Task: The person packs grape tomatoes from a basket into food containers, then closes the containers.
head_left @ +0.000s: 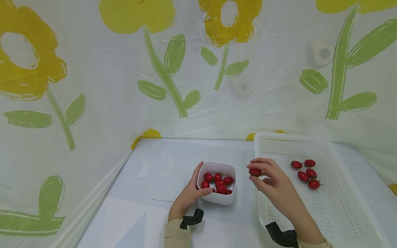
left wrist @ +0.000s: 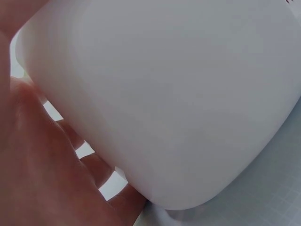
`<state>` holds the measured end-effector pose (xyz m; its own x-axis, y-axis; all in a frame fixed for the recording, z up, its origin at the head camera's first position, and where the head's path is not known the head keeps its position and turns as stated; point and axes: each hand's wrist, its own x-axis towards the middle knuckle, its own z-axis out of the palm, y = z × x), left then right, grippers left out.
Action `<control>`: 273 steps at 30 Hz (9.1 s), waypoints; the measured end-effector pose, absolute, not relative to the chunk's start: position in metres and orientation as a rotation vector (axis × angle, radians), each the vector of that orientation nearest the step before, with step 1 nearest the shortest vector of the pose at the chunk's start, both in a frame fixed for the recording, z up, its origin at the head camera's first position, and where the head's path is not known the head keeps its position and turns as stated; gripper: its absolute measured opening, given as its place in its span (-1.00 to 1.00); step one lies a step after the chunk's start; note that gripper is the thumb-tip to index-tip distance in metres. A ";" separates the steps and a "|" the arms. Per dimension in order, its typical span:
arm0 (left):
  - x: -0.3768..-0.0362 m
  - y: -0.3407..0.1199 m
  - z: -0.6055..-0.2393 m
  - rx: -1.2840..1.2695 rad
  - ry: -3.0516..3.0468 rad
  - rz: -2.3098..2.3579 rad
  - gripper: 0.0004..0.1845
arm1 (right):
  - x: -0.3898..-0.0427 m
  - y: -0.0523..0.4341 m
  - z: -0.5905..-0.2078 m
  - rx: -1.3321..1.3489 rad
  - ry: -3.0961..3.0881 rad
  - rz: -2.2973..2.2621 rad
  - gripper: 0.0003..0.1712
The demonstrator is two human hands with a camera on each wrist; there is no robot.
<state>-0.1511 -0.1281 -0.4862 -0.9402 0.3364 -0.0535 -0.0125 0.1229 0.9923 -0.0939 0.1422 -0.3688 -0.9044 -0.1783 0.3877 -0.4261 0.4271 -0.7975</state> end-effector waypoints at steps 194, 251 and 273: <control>-0.140 -0.126 -0.456 0.335 2.124 1.851 -0.06 | -0.131 0.242 -0.386 0.655 -2.690 1.363 -0.54; -0.138 -0.126 -0.453 0.337 2.081 1.889 -0.05 | -0.153 0.316 -0.432 0.091 -3.407 1.205 -0.23; -0.146 -0.129 -0.468 0.335 2.092 1.894 -0.08 | -0.151 0.313 -0.442 0.178 -3.444 1.145 -0.62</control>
